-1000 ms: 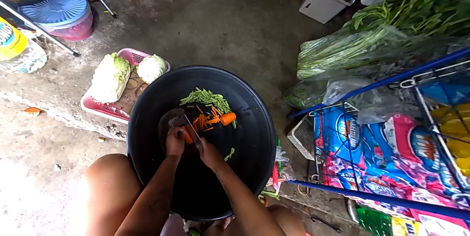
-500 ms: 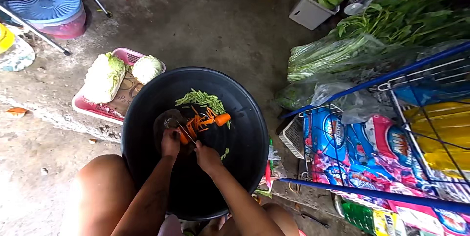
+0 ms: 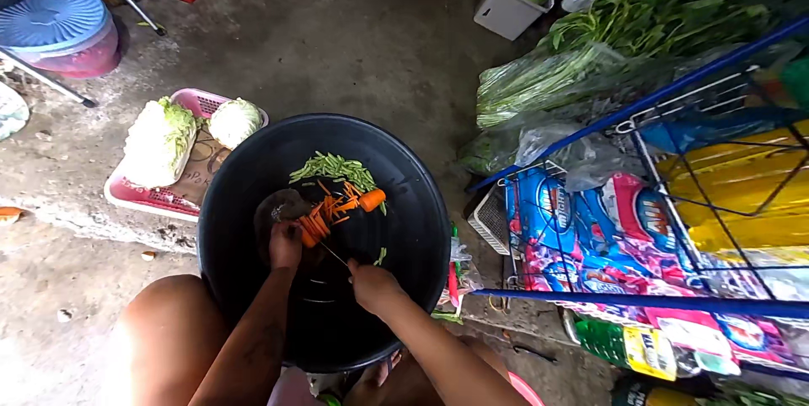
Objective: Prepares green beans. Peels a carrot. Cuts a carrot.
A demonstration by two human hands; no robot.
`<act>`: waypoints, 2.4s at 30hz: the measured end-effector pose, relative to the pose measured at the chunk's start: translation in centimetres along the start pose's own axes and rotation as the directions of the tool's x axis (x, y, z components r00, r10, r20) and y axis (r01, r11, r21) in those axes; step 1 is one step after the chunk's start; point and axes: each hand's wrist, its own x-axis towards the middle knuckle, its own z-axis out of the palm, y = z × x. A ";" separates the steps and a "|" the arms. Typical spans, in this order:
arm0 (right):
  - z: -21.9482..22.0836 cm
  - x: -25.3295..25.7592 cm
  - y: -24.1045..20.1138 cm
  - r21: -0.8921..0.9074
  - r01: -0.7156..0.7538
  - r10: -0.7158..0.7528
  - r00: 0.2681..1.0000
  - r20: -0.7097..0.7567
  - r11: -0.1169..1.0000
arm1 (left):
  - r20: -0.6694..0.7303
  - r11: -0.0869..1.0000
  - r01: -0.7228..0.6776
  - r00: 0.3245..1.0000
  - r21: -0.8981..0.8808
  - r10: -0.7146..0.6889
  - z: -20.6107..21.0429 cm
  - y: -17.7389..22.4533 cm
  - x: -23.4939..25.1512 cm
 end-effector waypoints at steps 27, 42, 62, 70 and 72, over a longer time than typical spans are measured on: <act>-0.6 3.7 -3.0 0.037 0.084 -0.078 0.986 -0.149 0.996 | -0.012 1.000 0.003 1.000 0.019 -0.003 -0.1 0.1 -0.3; -0.4 3.5 -2.3 0.035 0.107 -0.099 0.981 -0.168 0.994 | -0.023 1.000 -0.026 0.999 0.007 0.026 0.0 -0.3 -0.1; 2.3 8.3 -2.8 0.147 0.116 -0.093 0.984 -0.154 0.982 | 0.009 0.997 0.075 0.997 0.030 -0.075 -0.5 0.2 0.0; 2.4 8.1 -2.8 0.137 0.108 -0.084 0.981 -0.172 0.985 | 0.068 0.961 0.262 0.964 -0.089 -0.257 -0.3 2.3 -1.6; 2.1 8.1 -3.4 0.158 0.097 -0.066 0.979 -0.191 0.983 | 0.051 0.960 0.254 0.967 -0.118 -0.250 -0.3 2.4 -1.1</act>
